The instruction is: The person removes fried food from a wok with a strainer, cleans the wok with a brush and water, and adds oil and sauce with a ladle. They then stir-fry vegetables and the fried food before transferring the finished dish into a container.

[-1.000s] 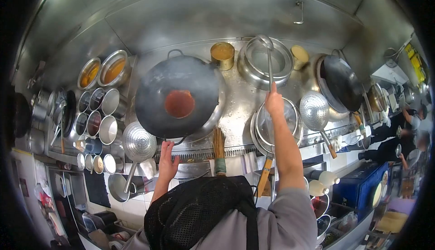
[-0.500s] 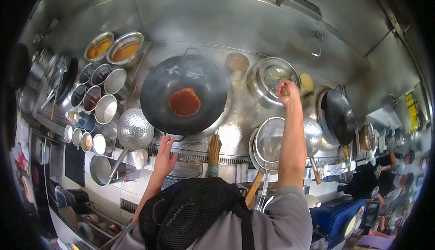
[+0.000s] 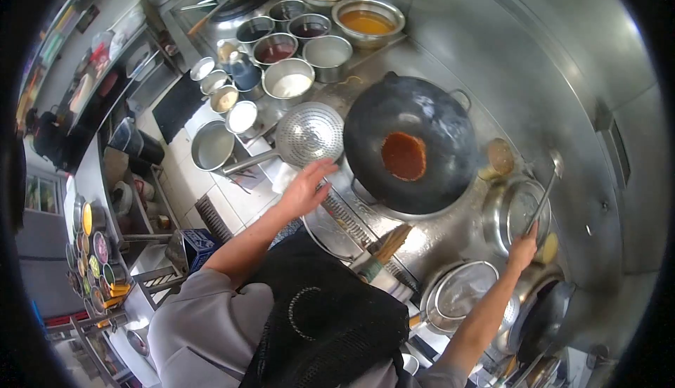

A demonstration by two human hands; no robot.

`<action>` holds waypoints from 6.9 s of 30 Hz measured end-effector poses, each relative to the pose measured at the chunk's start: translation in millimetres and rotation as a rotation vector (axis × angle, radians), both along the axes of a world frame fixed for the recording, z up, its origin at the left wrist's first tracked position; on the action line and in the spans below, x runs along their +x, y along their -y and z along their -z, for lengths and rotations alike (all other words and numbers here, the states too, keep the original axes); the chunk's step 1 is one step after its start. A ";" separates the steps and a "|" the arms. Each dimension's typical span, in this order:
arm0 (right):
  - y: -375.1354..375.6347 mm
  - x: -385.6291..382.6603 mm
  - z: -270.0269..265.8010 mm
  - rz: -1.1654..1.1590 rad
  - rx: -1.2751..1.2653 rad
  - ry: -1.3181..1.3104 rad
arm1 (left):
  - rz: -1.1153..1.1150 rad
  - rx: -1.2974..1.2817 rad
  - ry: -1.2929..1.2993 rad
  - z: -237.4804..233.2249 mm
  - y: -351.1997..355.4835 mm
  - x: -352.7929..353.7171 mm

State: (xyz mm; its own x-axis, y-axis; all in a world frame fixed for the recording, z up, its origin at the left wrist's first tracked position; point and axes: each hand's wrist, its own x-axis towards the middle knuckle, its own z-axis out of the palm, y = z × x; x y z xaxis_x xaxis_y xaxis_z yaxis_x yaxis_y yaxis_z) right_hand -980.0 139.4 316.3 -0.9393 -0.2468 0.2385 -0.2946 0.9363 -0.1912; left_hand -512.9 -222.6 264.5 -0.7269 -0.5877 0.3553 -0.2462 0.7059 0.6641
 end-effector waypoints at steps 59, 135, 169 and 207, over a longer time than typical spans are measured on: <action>256.7 355.2 -34.2 -0.206 -1.196 1.668 | -0.035 0.009 0.479 118.4 411.4 -63.7; 202.5 341.7 -49.4 -0.181 -1.652 1.765 | -0.437 -0.096 0.341 37.9 331.1 -26.7; 93.0 264.1 4.3 -0.022 -1.233 1.528 | -1.056 0.112 0.155 150.3 101.9 323.4; 53.9 306.2 83.2 -0.480 -0.161 0.407 | -1.175 0.698 0.258 204.1 -57.9 395.0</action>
